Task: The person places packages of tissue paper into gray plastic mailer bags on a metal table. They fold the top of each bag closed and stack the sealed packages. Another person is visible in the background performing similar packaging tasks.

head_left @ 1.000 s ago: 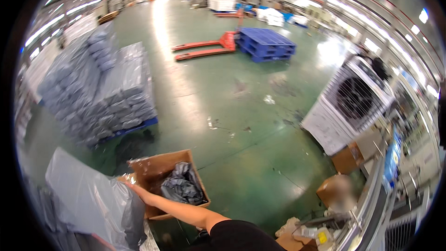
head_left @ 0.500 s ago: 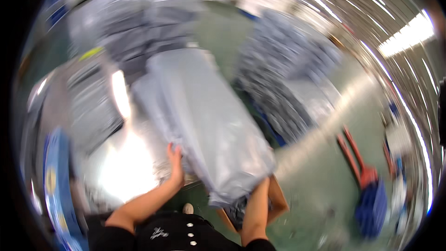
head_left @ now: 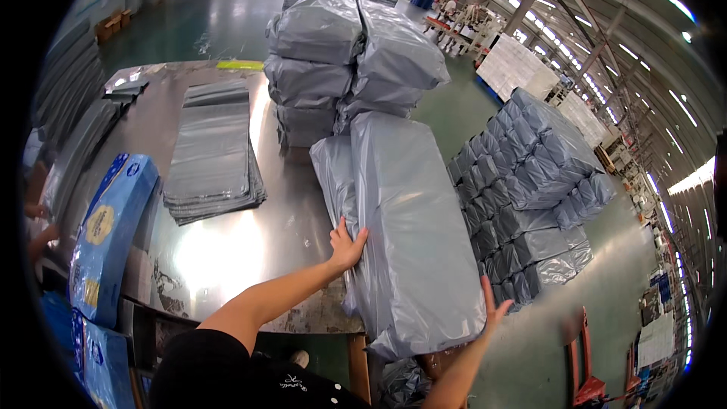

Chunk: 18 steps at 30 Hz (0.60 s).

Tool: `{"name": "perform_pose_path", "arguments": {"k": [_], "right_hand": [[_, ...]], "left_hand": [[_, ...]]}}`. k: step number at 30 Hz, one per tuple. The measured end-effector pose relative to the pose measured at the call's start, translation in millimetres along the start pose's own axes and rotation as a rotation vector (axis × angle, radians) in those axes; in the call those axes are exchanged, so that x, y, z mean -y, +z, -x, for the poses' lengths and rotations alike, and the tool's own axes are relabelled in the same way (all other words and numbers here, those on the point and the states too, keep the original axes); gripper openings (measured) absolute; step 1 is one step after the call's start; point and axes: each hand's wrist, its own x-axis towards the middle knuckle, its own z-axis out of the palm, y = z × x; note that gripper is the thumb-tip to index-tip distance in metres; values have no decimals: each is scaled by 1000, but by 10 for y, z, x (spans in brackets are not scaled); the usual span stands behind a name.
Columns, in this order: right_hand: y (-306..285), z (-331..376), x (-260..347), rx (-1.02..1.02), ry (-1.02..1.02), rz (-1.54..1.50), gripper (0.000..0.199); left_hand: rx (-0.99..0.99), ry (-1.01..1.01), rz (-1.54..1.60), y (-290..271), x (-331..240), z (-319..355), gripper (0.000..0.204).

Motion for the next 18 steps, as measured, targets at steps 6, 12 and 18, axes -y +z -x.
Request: {"name": "perform_pose_path", "arguments": {"k": [6,12,18], "right_hand": [[962,-1096,668,-199,117,829,75],[1902,-748,329,246,-254,1690,94],[1869,-1319,309,240,-196,1666,65]], "left_hand": [[45,308,72,1,284,99,74],[233,219,248,-428,375,130,46],[380,319,22,-523,282,-233,37]]}}
